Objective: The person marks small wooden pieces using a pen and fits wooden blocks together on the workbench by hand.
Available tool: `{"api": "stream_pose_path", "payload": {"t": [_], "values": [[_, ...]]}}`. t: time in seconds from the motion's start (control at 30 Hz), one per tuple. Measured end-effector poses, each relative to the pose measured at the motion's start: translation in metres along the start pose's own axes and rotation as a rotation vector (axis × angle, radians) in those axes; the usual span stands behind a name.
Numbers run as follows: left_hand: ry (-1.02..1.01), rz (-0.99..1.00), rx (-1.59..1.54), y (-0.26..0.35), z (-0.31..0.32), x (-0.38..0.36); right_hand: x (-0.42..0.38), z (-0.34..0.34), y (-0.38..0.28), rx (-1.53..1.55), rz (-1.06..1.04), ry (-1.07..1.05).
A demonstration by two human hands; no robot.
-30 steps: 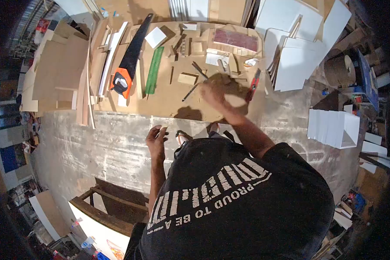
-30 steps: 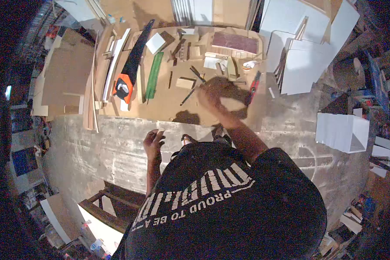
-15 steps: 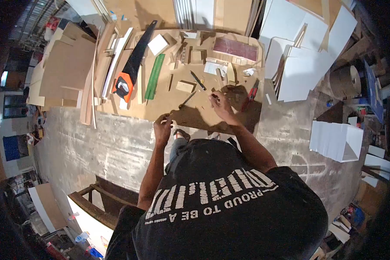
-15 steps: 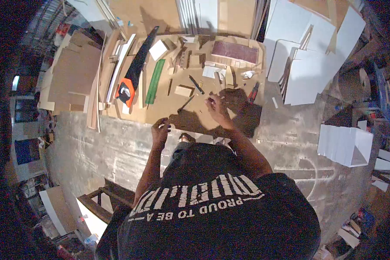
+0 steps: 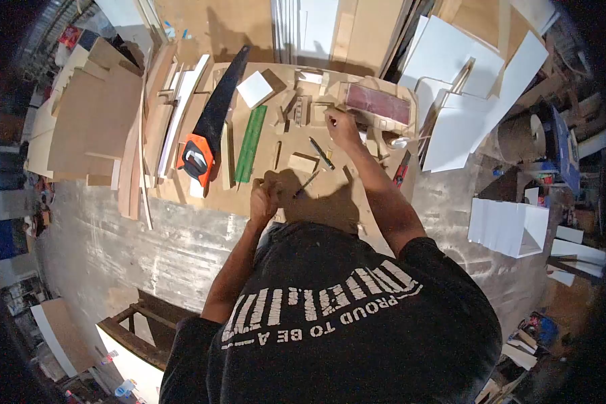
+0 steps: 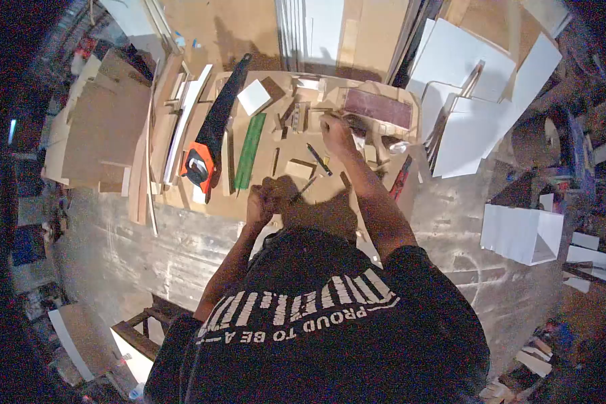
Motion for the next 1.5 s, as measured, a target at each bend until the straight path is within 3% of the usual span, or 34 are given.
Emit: {"api": "stream_pose_path", "payload": {"t": [0.17,0.27,0.37,0.6,0.67,0.77,1.0,1.17,1.2,1.3,1.4,1.43,1.47,1.5], "values": [[-0.080,0.040,-0.139,-0.003,-0.015,0.009,0.011,0.027,0.020,-0.071,-0.007,-0.124],[-0.099,-0.077,-0.164,-0.021,-0.009,0.009,0.016,0.028,0.016,-0.111,-0.038,-0.166],[-0.034,0.016,-0.204,-0.028,-0.011,0.011,0.017,0.025,0.010,-0.090,-0.008,-0.133],[-0.048,-0.148,-0.307,-0.015,-0.012,0.025,0.021,0.021,-0.002,-0.068,-0.028,-0.124],[-0.011,-0.104,-0.309,-0.014,-0.008,0.028,0.020,0.022,-0.002,-0.070,-0.069,-0.118],[-0.025,-0.077,-0.272,-0.007,-0.005,0.035,0.018,0.020,-0.002,-0.103,0.083,-0.255],[-0.127,-0.045,-0.235,0.022,-0.002,0.058,0.021,0.011,-0.014,-0.081,0.013,-0.228],[-0.014,-0.093,-0.058,0.007,0.008,0.067,0.015,-0.005,-0.030,-0.088,-0.119,-0.073],[0.018,-0.126,0.017,0.001,0.008,0.069,0.010,-0.002,-0.025,-0.081,0.105,-0.208],[0.031,-0.060,0.048,-0.010,0.013,0.076,-0.013,-0.001,-0.039,-0.088,0.047,-0.182],[-0.100,-0.061,0.204,-0.032,0.030,0.076,-0.035,-0.002,-0.065,0.026,0.305,-0.282],[-0.062,-0.113,0.118,-0.028,0.026,0.078,-0.041,0.001,-0.063,0.063,0.391,-0.318],[-0.028,-0.163,0.031,-0.019,0.019,0.080,-0.068,0.026,-0.026,0.211,0.260,-0.212],[0.002,-0.211,-0.060,-0.010,0.015,0.083,-0.069,0.024,-0.033,0.287,0.380,-0.248]]}}
Point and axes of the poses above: each hand's wrist, its own x-axis towards the middle knuckle, its own z-axis out of the palm, y = z × x, the point moved 3 cm from there along x, towards the middle knuckle, and after that the axes turned 15 degrees about y, right-handed, at the moved point
